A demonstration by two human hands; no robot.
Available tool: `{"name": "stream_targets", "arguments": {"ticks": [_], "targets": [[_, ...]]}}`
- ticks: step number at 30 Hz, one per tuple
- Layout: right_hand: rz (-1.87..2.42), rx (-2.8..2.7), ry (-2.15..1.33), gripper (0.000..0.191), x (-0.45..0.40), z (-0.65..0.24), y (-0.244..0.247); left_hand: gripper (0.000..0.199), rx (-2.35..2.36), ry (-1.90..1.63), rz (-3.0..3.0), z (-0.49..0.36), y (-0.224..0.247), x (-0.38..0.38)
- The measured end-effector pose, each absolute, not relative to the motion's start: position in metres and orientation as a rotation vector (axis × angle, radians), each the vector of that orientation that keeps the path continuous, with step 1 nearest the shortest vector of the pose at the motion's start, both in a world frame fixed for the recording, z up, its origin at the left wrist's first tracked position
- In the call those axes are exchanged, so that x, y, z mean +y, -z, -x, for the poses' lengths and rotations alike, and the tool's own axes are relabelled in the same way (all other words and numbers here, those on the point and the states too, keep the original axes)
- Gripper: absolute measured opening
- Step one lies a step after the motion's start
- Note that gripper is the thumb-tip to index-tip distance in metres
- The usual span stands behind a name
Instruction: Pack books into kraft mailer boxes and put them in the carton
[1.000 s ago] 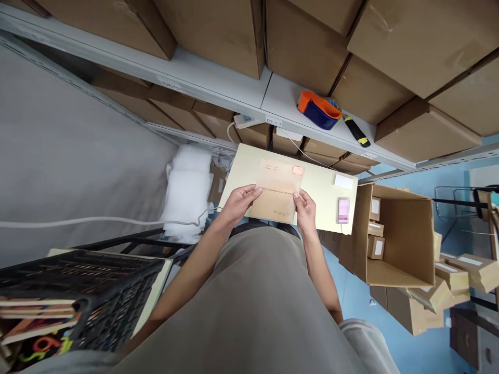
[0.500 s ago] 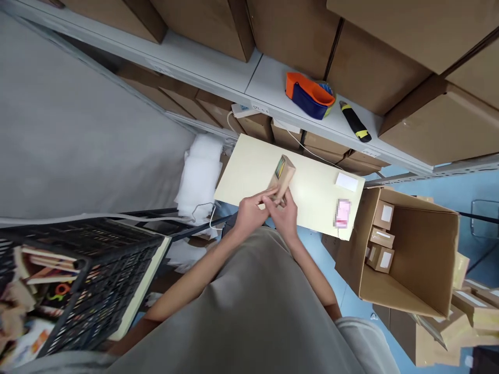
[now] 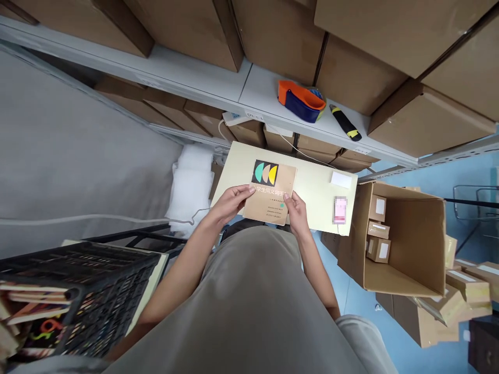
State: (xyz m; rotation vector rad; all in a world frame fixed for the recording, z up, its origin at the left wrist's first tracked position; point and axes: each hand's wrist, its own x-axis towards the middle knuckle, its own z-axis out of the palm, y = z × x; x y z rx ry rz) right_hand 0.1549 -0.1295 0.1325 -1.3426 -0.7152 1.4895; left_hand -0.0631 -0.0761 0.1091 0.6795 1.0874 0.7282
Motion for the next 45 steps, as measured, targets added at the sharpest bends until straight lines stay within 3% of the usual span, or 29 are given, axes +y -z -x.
{"name": "stream_targets", "arguments": {"ticks": [4,10,16,22,28,32,36,43,45], "targets": [[1.435,-0.721,-1.429,0.068,-0.125,-0.144,-0.130,0.069,1.114,-0.793,-0.659,0.069,-0.108,-0.078],[1.593,-0.903,-1.014,0.076,-0.122,-0.118,-0.136,0.065,1.195,-0.952,-0.714,0.087,-0.104,-0.068],[1.576,-0.988,-1.127,0.073,-0.122,-0.052,-0.145,0.056,1.224,-0.995,-0.868,0.087,-0.123,-0.079],[1.668,-0.927,-0.961,0.055,-0.105,-0.038,-0.153,0.041,1.110,-1.023,-1.163,0.101,-0.153,-0.093],[1.504,-0.827,-1.184,0.062,-0.107,-0.045,-0.172,0.066,1.231,-1.075,-0.959,0.148,-0.128,-0.057],[1.482,-0.760,-1.247,0.063,-0.116,-0.042,-0.171,0.065,0.824,-0.822,-0.623,0.161,-0.115,-0.048],[1.519,-0.760,-1.282,0.063,-0.120,-0.047,-0.156,0.063,0.757,-0.801,-0.550,0.156,-0.113,-0.053],[1.781,-1.009,-0.858,0.084,-0.122,-0.058,-0.144,0.072,1.001,-0.995,-0.604,0.139,-0.113,-0.059],[1.759,-1.046,-0.899,0.081,-0.124,-0.051,-0.147,0.074,1.045,-1.049,-0.645,0.130,-0.120,-0.061]]}}
